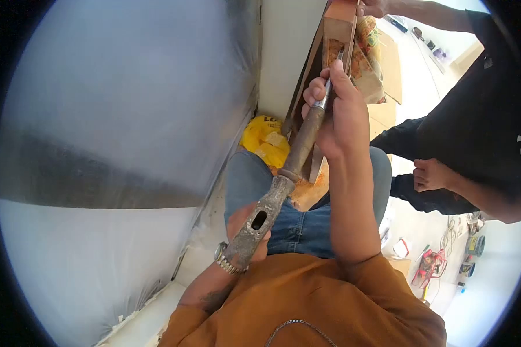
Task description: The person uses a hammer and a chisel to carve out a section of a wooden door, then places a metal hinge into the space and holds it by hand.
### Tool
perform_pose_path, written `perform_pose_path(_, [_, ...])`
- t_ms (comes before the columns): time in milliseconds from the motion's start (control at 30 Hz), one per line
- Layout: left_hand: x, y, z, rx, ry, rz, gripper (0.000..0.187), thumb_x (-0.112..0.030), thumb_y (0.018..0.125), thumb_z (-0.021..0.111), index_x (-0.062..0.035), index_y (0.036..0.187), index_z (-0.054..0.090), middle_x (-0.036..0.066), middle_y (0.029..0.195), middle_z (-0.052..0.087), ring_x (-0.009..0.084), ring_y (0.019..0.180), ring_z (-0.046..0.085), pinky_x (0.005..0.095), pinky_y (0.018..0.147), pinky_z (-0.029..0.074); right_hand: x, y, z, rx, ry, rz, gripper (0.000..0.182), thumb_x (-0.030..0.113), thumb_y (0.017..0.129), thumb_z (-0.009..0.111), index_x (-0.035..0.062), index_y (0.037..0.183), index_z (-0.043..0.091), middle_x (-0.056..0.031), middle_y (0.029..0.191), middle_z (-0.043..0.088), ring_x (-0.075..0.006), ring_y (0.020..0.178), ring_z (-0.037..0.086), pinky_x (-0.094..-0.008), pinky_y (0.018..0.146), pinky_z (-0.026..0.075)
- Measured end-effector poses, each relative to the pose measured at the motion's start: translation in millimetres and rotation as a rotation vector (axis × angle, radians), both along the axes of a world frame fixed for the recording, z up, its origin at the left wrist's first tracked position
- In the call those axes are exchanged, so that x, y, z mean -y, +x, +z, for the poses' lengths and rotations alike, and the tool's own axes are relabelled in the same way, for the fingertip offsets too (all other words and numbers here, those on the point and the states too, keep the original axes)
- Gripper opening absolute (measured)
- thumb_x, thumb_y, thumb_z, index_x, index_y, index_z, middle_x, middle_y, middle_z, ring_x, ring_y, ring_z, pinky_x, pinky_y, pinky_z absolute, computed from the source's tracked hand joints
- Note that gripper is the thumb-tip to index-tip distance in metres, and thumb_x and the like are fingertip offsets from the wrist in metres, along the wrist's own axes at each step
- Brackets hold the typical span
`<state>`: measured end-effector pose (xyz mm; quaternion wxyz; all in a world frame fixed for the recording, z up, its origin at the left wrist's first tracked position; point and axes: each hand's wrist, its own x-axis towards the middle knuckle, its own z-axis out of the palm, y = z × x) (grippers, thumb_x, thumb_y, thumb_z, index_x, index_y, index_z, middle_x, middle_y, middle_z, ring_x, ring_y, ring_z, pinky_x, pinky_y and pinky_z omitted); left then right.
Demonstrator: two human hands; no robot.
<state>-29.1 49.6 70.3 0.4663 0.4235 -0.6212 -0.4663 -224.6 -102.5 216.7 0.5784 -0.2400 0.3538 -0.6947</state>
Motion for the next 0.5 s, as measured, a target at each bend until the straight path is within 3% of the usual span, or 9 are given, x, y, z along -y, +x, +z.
perform_pose_path(33, [-5.8, 3.4, 5.4, -0.010, 0.028, 0.016, 0.036, -0.023, 0.076, 0.070, -0.0052, 0.105, 0.063, 0.017, 0.086, 0.067, 0.0444, 0.080, 0.064, 0.0487, 0.066, 0.050, -0.5, -1.2, -2.5, 0.024, -0.009, -0.004, 0.029, 0.035, 0.106, 0.050, 0.0074, 0.097, 0.051, -0.0050, 0.069, 0.053, -0.0158, 0.064, 0.048, -0.0299, 0.060, 0.040])
perform_pose_path(67, [-11.2, 14.4, -2.6, 0.189, -0.048, -0.033, 0.039, -0.031, 0.081, 0.073, -0.0050, 0.108, 0.062, 0.014, 0.083, 0.067, 0.0409, 0.078, 0.065, 0.0460, 0.066, 0.051, -1.7, -1.6, -5.3, 0.011, -0.008, 0.001, 0.029, 0.035, 0.106, 0.050, 0.0074, 0.097, 0.051, -0.0050, 0.069, 0.053, -0.0158, 0.064, 0.048, -0.0299, 0.060, 0.040])
perform_pose_path(133, [-6.9, 11.2, 2.5, 0.124, -0.108, -0.028, 0.038, -0.031, 0.083, 0.072, -0.0046, 0.108, 0.063, 0.014, 0.083, 0.067, 0.0390, 0.076, 0.065, 0.0449, 0.066, 0.051, -1.9, -1.1, -5.1, -0.008, -0.016, 0.039, 0.027, 0.040, 0.106, 0.050, 0.0147, 0.097, 0.050, 0.0021, 0.068, 0.047, -0.0122, 0.064, 0.047, -0.0267, 0.055, 0.039])
perform_pose_path(300, [3.1, 1.3, -0.7, -0.025, -0.100, -0.019, 0.036, -0.024, 0.081, 0.074, -0.0037, 0.108, 0.063, 0.013, 0.085, 0.066, 0.0349, 0.072, 0.065, 0.0420, 0.064, 0.050, -3.3, 3.4, 0.3, -0.056, 0.010, 0.025, 0.027, 0.040, 0.107, 0.049, 0.0143, 0.098, 0.050, 0.0018, 0.067, 0.047, -0.0117, 0.062, 0.046, -0.0264, 0.054, 0.039])
perform_pose_path(367, [-5.1, 5.0, 1.1, -0.090, -0.117, -0.061, 0.032, -0.024, 0.086, 0.071, -0.0027, 0.109, 0.063, 0.014, 0.088, 0.066, 0.0345, 0.071, 0.064, 0.0416, 0.064, 0.050, -2.2, 4.2, -8.1, -0.079, -0.002, 0.017, 0.026, 0.039, 0.107, 0.049, 0.0140, 0.098, 0.050, 0.0013, 0.067, 0.049, -0.0113, 0.061, 0.047, -0.0256, 0.052, 0.038])
perform_pose_path(433, [-6.4, 3.9, -1.4, -0.080, -0.224, -0.048, 0.029, -0.024, 0.090, 0.068, -0.0020, 0.108, 0.062, 0.012, 0.086, 0.065, 0.0326, 0.070, 0.064, 0.0389, 0.064, 0.050, 6.3, 8.1, -18.9, -0.350, -0.013, -0.097, 0.028, 0.033, 0.108, 0.047, 0.0088, 0.094, 0.050, -0.0030, 0.072, 0.053, -0.0127, 0.062, 0.050, -0.0282, 0.057, 0.041])
perform_pose_path(500, [-8.9, 2.5, 2.6, -0.110, -0.214, -0.046, 0.026, -0.023, 0.094, 0.066, -0.0008, 0.107, 0.062, 0.011, 0.082, 0.064, 0.0296, 0.068, 0.065, 0.0374, 0.063, 0.050, 14.5, 11.1, -38.8, -0.441, -0.078, -0.187, 0.027, 0.030, 0.109, 0.048, 0.0075, 0.094, 0.052, -0.0018, 0.072, 0.053, -0.0113, 0.063, 0.052, -0.0265, 0.059, 0.041])
